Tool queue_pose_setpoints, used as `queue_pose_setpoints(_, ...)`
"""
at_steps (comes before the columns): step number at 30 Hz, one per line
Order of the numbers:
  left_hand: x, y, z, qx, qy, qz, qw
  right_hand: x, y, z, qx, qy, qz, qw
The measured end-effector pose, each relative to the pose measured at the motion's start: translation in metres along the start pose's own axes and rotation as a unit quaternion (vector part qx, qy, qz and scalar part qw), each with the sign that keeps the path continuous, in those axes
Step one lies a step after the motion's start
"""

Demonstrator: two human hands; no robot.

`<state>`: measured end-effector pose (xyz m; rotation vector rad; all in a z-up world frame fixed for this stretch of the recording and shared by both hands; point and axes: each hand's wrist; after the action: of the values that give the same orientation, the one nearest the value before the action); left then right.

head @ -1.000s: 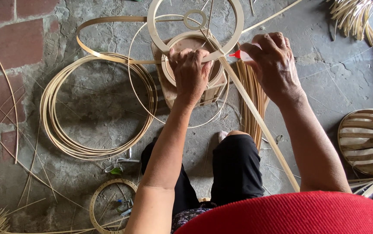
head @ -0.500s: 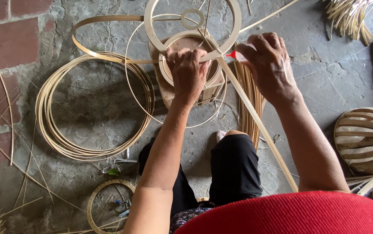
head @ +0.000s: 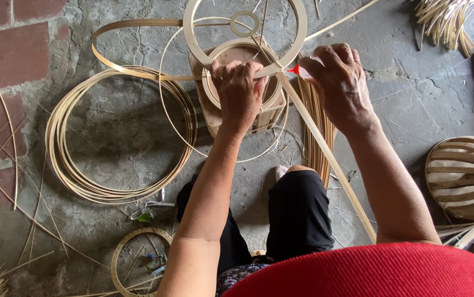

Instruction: The person is assembling a bamboo structure by gluing and positioning bamboo strips around circular frames.

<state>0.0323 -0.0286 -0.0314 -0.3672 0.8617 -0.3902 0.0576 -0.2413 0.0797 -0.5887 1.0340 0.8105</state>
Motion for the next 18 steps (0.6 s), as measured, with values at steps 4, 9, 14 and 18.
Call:
queue_pose_setpoints(4, -0.001, -0.001, 0.001, -0.004, 0.002, -0.006, 1.0, 0.0, 0.001, -0.001, -0.004, -0.002, 0.008, 1.0)
queue_pose_setpoints(9, -0.001, -0.001, 0.0, -0.003, 0.001, -0.003, 1.0, 0.014, -0.006, -0.003, 0.005, 0.016, -0.011, 1.0)
queue_pose_setpoints(14, -0.002, -0.001, 0.0, 0.002, -0.002, -0.013, 1.0, 0.004, -0.001, -0.001, -0.007, -0.004, -0.01, 1.0)
queue_pose_setpoints(18, -0.008, -0.005, 0.001, -0.006, 0.003, -0.011, 1.0, -0.002, 0.002, -0.002, 0.007, -0.011, -0.014, 1.0)
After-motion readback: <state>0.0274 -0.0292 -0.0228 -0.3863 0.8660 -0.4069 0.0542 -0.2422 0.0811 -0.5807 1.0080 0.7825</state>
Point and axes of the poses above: each hand's wrist, its own z-axis towards the middle knuckle, its own x-axis out of the palm, y = z × x, and after that the axes turned 9 degrees about y, right-handed
